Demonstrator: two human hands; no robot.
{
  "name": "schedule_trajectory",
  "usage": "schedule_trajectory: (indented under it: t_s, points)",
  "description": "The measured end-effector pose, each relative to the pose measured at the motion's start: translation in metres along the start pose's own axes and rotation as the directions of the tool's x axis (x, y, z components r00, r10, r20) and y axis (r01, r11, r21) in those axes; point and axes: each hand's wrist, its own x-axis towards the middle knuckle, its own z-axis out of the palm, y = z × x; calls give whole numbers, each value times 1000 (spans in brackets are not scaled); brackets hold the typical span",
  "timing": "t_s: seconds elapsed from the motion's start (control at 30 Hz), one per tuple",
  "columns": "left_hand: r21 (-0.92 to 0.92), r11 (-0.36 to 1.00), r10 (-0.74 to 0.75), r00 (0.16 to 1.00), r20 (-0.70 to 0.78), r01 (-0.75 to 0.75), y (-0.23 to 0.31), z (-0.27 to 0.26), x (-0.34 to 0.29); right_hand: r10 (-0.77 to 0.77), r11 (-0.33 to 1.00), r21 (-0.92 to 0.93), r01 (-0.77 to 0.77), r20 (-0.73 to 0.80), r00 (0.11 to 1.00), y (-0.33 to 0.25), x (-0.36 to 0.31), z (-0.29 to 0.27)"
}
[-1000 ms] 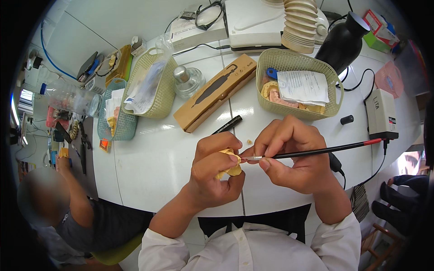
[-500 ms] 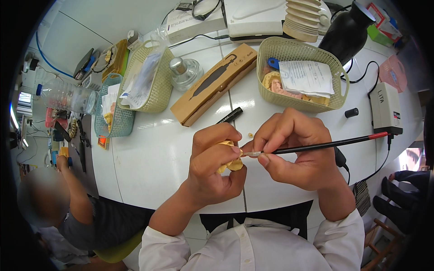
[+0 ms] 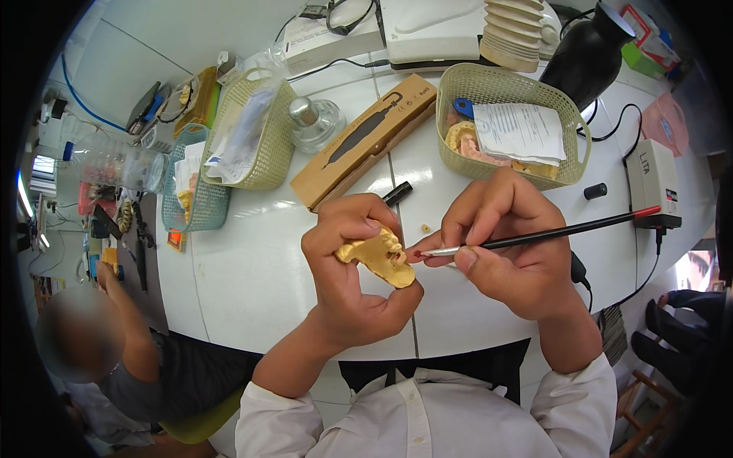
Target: The person uses a fine brush to apply red paint to a small yellow dental mold. They dip the brush into a small container of paint and carefully color specific areas of the mold while holding it in their left hand. The task involves precise hand movements to apply the paint to the object's surface.
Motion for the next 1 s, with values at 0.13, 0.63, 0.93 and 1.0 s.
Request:
schedule_trajectory:
  t_s: [0.13, 0.63, 0.93, 1.0]
  points:
    - [-147, 984, -95, 994, 61, 103, 5, -5, 3, 17, 1000, 4, -17, -40, 999, -8, -1, -3]
    - [-54, 991, 116, 990, -75, -120, 45, -8, -5, -132, 991, 34, 132, 13, 991, -21, -6, 7]
    - [317, 938, 127, 990, 62, -140, 38, -15, 5, -56, 998, -6, 57, 51, 997, -10, -8, 14]
    - [330, 936, 97, 991, 92, -122, 38, -15, 5, -69, 995, -67, 73, 64, 996, -8, -7, 13]
